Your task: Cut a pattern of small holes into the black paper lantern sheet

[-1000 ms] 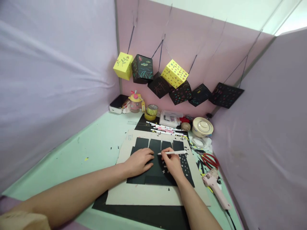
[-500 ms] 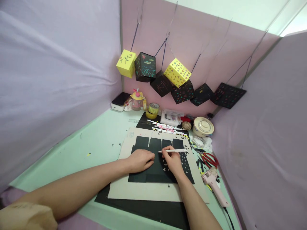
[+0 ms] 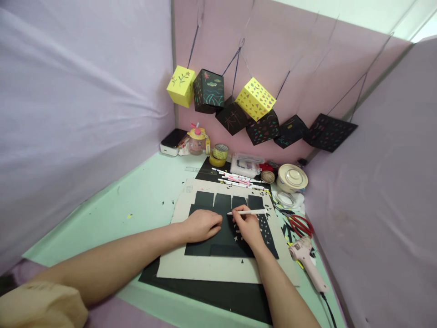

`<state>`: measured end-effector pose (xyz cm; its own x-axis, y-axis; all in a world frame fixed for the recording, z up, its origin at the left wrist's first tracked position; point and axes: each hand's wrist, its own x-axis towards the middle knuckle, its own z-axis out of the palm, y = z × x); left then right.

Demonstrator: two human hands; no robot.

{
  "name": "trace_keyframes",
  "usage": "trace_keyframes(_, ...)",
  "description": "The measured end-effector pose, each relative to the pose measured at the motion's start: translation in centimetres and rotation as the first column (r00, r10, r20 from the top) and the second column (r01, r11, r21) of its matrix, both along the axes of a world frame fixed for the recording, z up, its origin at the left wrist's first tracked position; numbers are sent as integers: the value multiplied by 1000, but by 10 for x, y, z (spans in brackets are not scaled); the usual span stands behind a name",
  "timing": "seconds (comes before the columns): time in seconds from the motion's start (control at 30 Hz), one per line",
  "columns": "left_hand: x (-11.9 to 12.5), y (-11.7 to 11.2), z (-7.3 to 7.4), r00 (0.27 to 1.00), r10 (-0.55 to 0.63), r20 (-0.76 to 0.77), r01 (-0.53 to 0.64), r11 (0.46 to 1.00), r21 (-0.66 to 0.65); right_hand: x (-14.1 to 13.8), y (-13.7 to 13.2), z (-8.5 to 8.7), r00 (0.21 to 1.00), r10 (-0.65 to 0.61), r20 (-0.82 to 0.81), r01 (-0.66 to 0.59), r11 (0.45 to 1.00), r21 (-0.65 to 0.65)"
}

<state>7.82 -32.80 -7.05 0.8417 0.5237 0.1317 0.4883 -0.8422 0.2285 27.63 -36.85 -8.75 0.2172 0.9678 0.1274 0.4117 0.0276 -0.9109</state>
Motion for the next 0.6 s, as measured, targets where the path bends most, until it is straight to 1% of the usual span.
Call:
trace_keyframes(0.2,0,0,0,1000,-3,8,3,1000,-28,0,-2,2,1000,12,22,-12,1000,-1)
trace_keyframes(0.37,0,0,-1,1000,-1,25,3,996,-85,0,-3,4,999,15,50,-15,1000,12)
trace_keyframes(0.5,1,-1,1,998,5,59,6,982,-190,1,-3,3,997,9,73,-9,1000,-1)
trace_keyframes(0.6,-4,1,13,994,2,106,34,942,-333,2,-3,2,996,-4,85,6,1000,-20)
